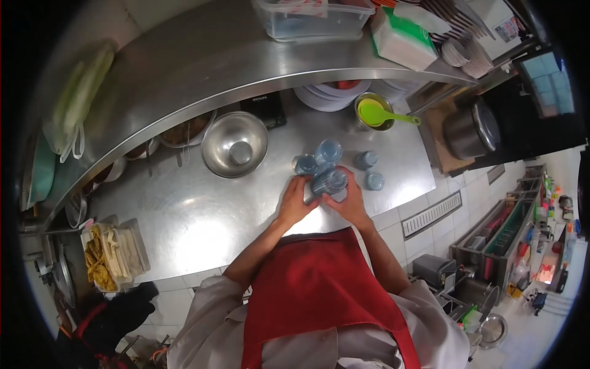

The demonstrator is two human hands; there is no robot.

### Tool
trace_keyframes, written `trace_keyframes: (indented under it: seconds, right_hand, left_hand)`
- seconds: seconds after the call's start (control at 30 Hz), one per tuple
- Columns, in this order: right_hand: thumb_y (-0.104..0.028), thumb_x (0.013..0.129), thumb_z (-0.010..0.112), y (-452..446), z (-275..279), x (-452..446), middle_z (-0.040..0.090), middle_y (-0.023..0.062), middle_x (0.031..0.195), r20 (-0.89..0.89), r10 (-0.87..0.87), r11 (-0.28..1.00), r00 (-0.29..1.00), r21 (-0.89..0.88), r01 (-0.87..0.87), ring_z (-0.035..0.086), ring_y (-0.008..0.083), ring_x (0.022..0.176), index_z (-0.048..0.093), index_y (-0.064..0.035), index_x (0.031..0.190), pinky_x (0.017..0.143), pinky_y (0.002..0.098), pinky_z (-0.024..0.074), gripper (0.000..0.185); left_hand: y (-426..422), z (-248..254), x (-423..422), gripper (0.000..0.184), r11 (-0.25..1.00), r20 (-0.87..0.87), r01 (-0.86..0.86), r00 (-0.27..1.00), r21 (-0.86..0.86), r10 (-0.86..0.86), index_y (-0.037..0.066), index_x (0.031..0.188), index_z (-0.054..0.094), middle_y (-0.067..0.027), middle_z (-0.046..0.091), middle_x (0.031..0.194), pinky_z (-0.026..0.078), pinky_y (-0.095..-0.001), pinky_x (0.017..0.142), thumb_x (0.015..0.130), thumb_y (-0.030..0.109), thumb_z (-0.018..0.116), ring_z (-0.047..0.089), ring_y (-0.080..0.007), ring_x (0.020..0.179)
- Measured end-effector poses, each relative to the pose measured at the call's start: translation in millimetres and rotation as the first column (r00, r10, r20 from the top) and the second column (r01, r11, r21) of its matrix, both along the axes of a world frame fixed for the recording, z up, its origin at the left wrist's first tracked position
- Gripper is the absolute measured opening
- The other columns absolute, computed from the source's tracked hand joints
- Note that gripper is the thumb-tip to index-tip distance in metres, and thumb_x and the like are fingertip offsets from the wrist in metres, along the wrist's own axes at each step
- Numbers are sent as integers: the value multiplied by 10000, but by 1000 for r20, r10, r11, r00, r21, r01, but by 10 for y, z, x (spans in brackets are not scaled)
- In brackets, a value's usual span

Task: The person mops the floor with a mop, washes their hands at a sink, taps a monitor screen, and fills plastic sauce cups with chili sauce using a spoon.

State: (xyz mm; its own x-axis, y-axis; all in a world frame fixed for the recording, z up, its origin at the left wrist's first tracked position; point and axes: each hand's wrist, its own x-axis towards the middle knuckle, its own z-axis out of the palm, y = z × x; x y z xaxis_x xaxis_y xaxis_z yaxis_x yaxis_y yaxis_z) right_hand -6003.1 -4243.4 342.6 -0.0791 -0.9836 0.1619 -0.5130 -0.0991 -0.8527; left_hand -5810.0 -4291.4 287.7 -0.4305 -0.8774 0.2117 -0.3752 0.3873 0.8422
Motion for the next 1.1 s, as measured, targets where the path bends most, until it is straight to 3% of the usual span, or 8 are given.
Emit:
trace_keyframes:
  seconds: [0.1, 0.37, 0.6, 0.8, 0.9, 1.0, 1.03, 1.1]
  right_hand:
    - [-61, 768, 847, 27, 144, 45, 536, 170, 1359, 157, 15, 999, 987, 44, -22, 578, 250, 1249, 374, -15, 1455, 1029, 374, 509, 835]
    - [-124, 738, 864, 28, 341, 160, 528, 173, 1359, -51, 9, 1000, 999, 5, -8, 567, 291, 1261, 389, -33, 1428, 1014, 408, 498, 843]
    - [-136, 738, 863, 41, 143, 230, 606, 188, 1293, -141, -11, 1000, 990, 27, 16, 636, 308, 1171, 386, -27, 1421, 1006, 399, 503, 840]
    - [-130, 786, 846, 22, 71, 187, 518, 202, 1411, -114, 46, 999, 992, 32, -43, 533, 315, 1321, 313, -22, 1513, 1104, 415, 424, 908]
    - [-142, 813, 833, 178, -13, 0, 464, 202, 1465, -44, -51, 998, 998, -27, 50, 471, 323, 1376, 265, -12, 1555, 1142, 450, 378, 943]
    - [-296, 799, 852, 239, -300, -541, 428, 257, 1486, -459, -415, 909, 785, -188, 371, 461, 422, 1343, 245, 26, 1560, 1127, 505, 380, 1025]
    - [-384, 787, 853, 217, -388, -668, 415, 287, 1493, -556, -466, 882, 688, -227, 414, 446, 461, 1335, 247, 48, 1555, 1128, 517, 377, 1069]
    - [-516, 732, 872, 144, -556, -837, 402, 328, 1472, -573, -447, 875, 687, -120, 469, 445, 524, 1297, 165, 14, 1595, 1091, 570, 385, 1235]
  left_hand:
    - [-30, -43, 48, 737, 999, 17, 31, 999, 19, -31, 39, 1327, 517, -155, 591, 1234, 428, -483, 1092, 724, 266, 875, 553, -384, 1198]
    - [-73, 23, 75, 789, 1000, 134, 26, 991, -8, -25, 46, 1338, 516, -145, 592, 1239, 243, -567, 1211, 722, 385, 874, 542, -371, 1245]
    - [-107, -23, 58, 756, 998, 187, 53, 981, -35, -45, 60, 1322, 535, -138, 605, 1204, 193, -565, 1223, 726, 396, 856, 532, -358, 1211]
    - [-94, -31, 58, 720, 997, 187, 25, 982, -74, -11, 49, 1302, 543, -135, 623, 1218, 193, -597, 1218, 740, 376, 853, 533, -376, 1206]
    - [-115, -18, 3, 735, 995, 185, 19, 983, -99, 0, 39, 1309, 550, -147, 624, 1207, 201, -594, 1211, 754, 424, 840, 534, -377, 1205]
    - [-156, -122, -59, 743, 993, 231, -5, 972, -115, 32, 32, 1315, 565, -153, 624, 1205, 221, -583, 1198, 774, 475, 816, 536, -369, 1206]
    - [-157, -155, -80, 750, 992, 266, -16, 963, -127, 49, 21, 1318, 562, -155, 625, 1227, 222, -584, 1196, 787, 493, 802, 537, -370, 1212]
    - [-165, -39, -85, 763, 995, 312, 1, 950, -96, 29, 13, 1356, 526, -181, 608, 1282, 189, -583, 1218, 819, 494, 775, 519, -377, 1242]
